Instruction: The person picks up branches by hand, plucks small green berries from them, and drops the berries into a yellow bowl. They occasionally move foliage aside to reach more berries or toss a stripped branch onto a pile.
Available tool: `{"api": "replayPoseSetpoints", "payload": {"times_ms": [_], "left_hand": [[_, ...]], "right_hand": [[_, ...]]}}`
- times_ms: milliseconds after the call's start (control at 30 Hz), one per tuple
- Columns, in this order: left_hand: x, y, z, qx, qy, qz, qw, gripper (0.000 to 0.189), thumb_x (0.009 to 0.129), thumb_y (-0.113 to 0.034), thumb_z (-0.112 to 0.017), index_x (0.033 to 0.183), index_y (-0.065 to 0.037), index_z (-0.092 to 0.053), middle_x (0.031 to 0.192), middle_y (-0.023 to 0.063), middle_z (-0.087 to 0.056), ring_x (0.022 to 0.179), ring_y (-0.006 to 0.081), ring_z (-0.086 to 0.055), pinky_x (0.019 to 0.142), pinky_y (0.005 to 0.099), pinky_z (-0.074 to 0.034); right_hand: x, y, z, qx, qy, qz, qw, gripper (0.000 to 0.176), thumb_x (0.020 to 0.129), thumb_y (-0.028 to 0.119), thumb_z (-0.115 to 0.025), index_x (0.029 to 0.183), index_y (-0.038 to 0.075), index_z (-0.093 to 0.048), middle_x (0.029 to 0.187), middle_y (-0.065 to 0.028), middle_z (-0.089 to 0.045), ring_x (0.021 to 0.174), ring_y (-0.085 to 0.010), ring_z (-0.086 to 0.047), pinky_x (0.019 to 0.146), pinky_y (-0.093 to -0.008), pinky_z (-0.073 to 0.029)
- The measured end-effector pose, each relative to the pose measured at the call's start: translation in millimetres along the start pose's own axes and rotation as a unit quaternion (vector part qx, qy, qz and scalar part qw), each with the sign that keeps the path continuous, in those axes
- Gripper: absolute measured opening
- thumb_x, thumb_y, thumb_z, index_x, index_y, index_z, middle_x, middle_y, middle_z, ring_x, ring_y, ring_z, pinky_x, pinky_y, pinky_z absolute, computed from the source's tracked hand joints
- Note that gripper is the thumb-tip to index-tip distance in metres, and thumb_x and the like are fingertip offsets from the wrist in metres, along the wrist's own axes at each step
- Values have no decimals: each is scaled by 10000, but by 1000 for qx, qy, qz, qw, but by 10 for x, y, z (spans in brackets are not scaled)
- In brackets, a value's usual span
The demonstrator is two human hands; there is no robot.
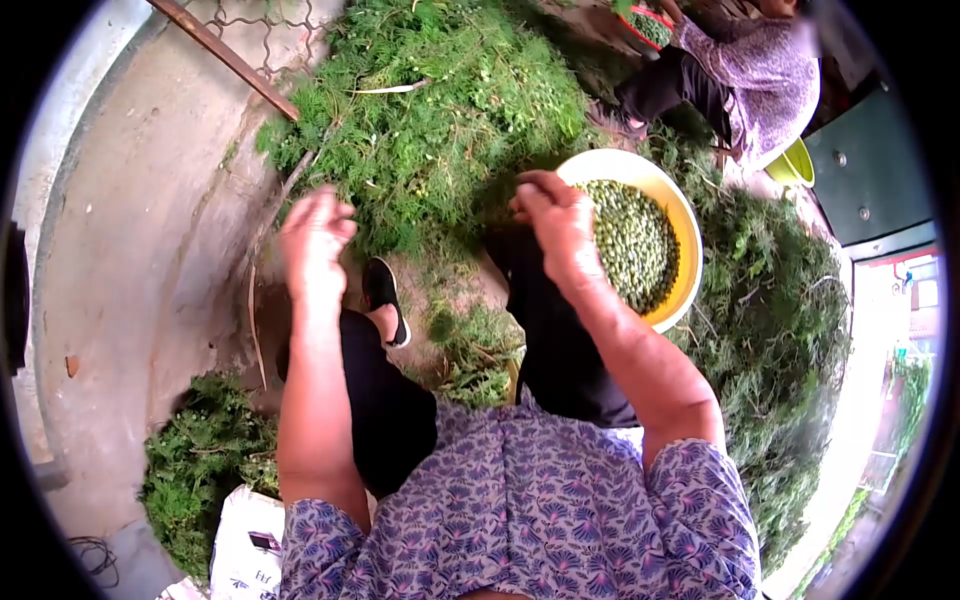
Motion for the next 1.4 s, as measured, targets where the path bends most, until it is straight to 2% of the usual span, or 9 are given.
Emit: {"api": "replayPoseSetpoints", "payload": {"times_ms": [167,233,433,533,833,1000,1233,1367,1400], "left_hand": [[100,354,-993,370,337,-44,864,199,804,-123,-594,980,-36,-623,788,78,-645,614,124,-583,588,256,-492],[6,376,-1183,500,380,-155,763,179,778,-155,-608,947,-98,-626,820,131,-643,652,245,-627,608,333,-498],[-167,406,-1146,571,438,-260,644,94,697,-46,-567,777,-48,-519,663,120,-558,611,265,-583,575,374,-422],[-189,356,-1045,593,412,-274,635,195,660,-46,-538,854,-29,-526,667,56,-483,624,214,-508,579,333,-372],[-56,273,-926,645,461,-199,576,296,734,-103,-530,995,32,-567,744,105,-530,641,173,-489,585,291,-361],[-73,354,-905,628,469,-223,580,319,746,-108,-517,1024,41,-560,754,105,-533,645,167,-490,583,285,-358],[97,223,-935,646,375,-243,620,121,643,-66,-571,756,-50,-529,629,41,-479,614,190,-524,552,314,-365],[404,144,-752,375,186,-174,891,114,770,-34,-555,873,-22,-604,777,95,-620,712,207,-596,641,306,-444],[510,125,-687,268,175,-25,947,265,872,-116,-518,1099,14,-558,975,131,-629,877,212,-615,797,279,-473]], "right_hand": [[701,-595,-764,-258,188,-126,939,234,772,144,-638,972,25,-611,710,-64,-602,635,-124,-573,559,-259,-471],[935,-687,-1050,-393,386,73,831,287,715,233,-652,929,46,-615,830,-144,-625,787,-286,-607,721,-360,-479],[1909,-1428,-953,-576,387,21,720,231,795,210,-517,909,32,-609,849,-157,-615,775,-253,-621,776,-377,-497],[2478,-1808,-913,-568,327,-106,747,317,843,108,-473,1149,32,-506,793,-121,-625,510,-173,-594,558,-276,-541],[3438,-2458,-1139,-297,126,-151,935,778,803,78,-586,1411,138,-105,974,-163,-596,551,-161,-590,424,-259,-509],[3327,-2468,-1251,-399,151,-160,890,130,786,138,-630,788,8,-630,664,-74,-619,489,-93,-566,452,-241,-514],[2930,-1073,-1459,-246,204,-46,947,179,798,127,-626,872,-35,-642,713,-111,-652,574,-123,-630,521,-231,-539],[2620,-359,-1530,-210,178,32,961,208,805,161,-621,890,-27,-645,705,-96,-652,572,-122,-625,567,-239,-523],[2464,-163,-1556,-170,169,61,969,211,805,161,-621,894,-29,-644,707,-99,-652,578,-120,-625,567,-233,-520]]}}
Point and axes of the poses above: each hand's wrist, its own x-axis towards the middle knuckle, its own z-axis out of the back of the hand, y = z × x, the point moved 6 cm from there along x, towards the middle knuckle
